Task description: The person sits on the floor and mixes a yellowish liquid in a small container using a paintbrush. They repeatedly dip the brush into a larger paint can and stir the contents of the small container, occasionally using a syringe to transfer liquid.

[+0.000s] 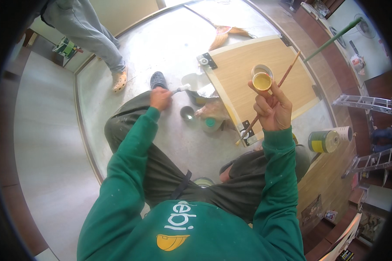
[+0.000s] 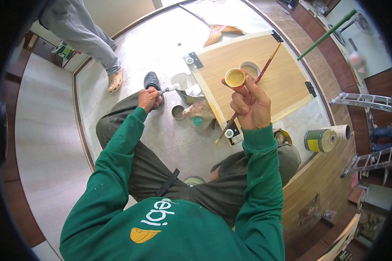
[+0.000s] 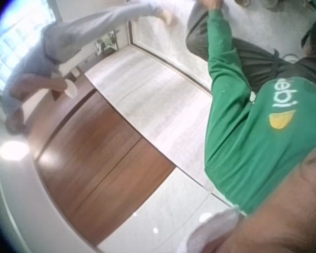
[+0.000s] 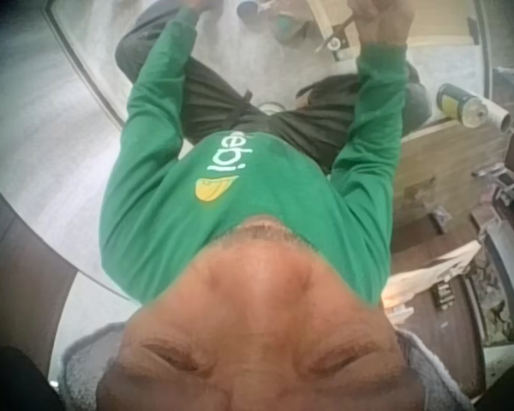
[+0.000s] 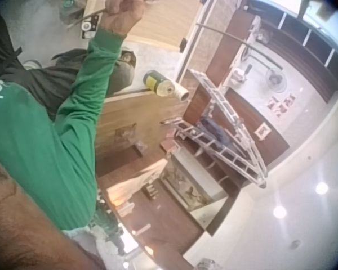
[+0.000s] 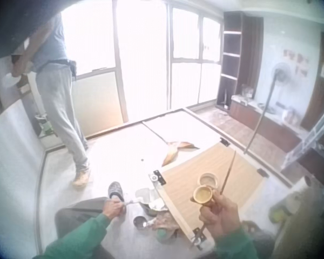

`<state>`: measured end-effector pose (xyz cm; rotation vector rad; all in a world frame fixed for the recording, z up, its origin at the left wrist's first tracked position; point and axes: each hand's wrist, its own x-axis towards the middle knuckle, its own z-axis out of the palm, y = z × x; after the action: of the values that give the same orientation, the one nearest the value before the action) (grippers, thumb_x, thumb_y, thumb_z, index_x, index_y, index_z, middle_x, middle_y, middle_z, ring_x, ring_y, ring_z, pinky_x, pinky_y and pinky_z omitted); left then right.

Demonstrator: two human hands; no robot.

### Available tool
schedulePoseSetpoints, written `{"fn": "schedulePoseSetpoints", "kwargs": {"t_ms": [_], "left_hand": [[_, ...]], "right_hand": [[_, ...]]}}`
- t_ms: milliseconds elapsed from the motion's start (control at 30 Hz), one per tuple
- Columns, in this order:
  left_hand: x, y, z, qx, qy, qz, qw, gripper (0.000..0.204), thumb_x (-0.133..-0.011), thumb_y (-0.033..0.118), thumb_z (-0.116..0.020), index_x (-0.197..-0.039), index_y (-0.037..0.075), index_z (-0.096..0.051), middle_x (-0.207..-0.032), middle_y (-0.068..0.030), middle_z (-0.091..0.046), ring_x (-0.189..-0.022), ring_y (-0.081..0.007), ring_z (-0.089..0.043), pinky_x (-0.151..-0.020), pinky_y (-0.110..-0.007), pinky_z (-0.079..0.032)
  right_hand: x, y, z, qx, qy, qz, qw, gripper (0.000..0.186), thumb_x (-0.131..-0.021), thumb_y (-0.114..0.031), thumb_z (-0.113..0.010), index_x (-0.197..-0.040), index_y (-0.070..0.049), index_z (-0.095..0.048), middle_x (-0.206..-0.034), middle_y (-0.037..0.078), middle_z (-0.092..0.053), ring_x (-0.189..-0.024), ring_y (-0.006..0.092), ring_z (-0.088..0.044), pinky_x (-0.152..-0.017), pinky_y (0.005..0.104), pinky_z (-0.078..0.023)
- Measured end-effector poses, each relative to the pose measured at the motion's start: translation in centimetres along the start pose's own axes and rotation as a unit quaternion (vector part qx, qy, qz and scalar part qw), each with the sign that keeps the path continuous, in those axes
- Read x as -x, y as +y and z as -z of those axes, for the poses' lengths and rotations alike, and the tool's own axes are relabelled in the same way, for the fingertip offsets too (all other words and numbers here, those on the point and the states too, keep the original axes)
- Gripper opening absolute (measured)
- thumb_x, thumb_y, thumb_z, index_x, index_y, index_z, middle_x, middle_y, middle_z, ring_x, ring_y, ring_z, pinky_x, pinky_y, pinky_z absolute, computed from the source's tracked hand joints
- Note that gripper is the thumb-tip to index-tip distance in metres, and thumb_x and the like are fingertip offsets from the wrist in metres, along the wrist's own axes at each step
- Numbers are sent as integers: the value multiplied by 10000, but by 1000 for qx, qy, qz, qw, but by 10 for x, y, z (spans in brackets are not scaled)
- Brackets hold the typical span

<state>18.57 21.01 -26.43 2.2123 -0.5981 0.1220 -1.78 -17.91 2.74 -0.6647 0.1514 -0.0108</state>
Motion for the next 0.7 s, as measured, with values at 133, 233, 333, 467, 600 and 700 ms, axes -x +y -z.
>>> {"fn": "schedulePoseSetpoints", "kwargs": {"t_ms": [133, 233, 333, 467, 600, 700], "left_hand": [[-15, 90, -20, 112, -14, 244, 963, 249, -893, 226, -667, -833, 12, -779, -661, -139, -713, -550, -238, -688, -526, -363, -546], [4, 75, 0, -193, 23, -69, 978, 184, -880, 188, -650, -893, 44, -764, -772, -184, -724, -691, -336, -718, -639, -436, -580], [4, 90, 6, -187, -66, -22, 980, 166, -870, 172, -638, -919, 48, -738, -861, -213, -701, -799, -400, -697, -723, -489, -579], [11, 109, 13, -268, -111, -55, 955, 160, -886, 168, -640, -963, 52, -717, -862, -196, -688, -777, -383, -696, -709, -483, -575], [17, 105, 12, -295, -104, -82, 946, 149, -900, 159, -643, -986, 55, -705, -875, -189, -686, -772, -374, -695, -698, -480, -570], [20, 105, 6, -297, -107, -75, 946, 160, -906, 169, -657, -1008, 57, -709, -897, -189, -687, -791, -365, -698, -707, -473, -569]], "right_hand": [[6, -5, 11, 16, 35, 9, 999, 319, -1057, -283, -530, -1306, -93, -588, -1175, 318, -685, -445, 47, -348, -428, 192, -271], [0, 3, 4, 3, 11, -8, 1000, 323, -1055, -278, -534, -1311, -88, -577, -1174, 319, -683, -444, 46, -352, -428, 190, -274], [-2, 5, 6, 5, 14, -8, 1000, 321, -1053, -275, -538, -1309, -85, -576, -1171, 317, -683, -441, 44, -354, -427, 186, -275], [-3, 6, 5, 0, 6, -9, 1000, 313, -1056, -272, -534, -1306, -89, -578, -1165, 310, -686, -437, 43, -351, -426, 184, -275], [-4, 9, 4, -7, -3, -17, 1000, 315, -1057, -271, -533, -1309, -89, -582, -1166, 303, -688, -437, 46, -349, -426, 190, -274], [-3, 8, 5, -14, -10, -21, 1000, 313, -1056, -271, -533, -1304, -90, -593, -1167, 301, -690, -437, 48, -347, -426, 195, -274]]}}
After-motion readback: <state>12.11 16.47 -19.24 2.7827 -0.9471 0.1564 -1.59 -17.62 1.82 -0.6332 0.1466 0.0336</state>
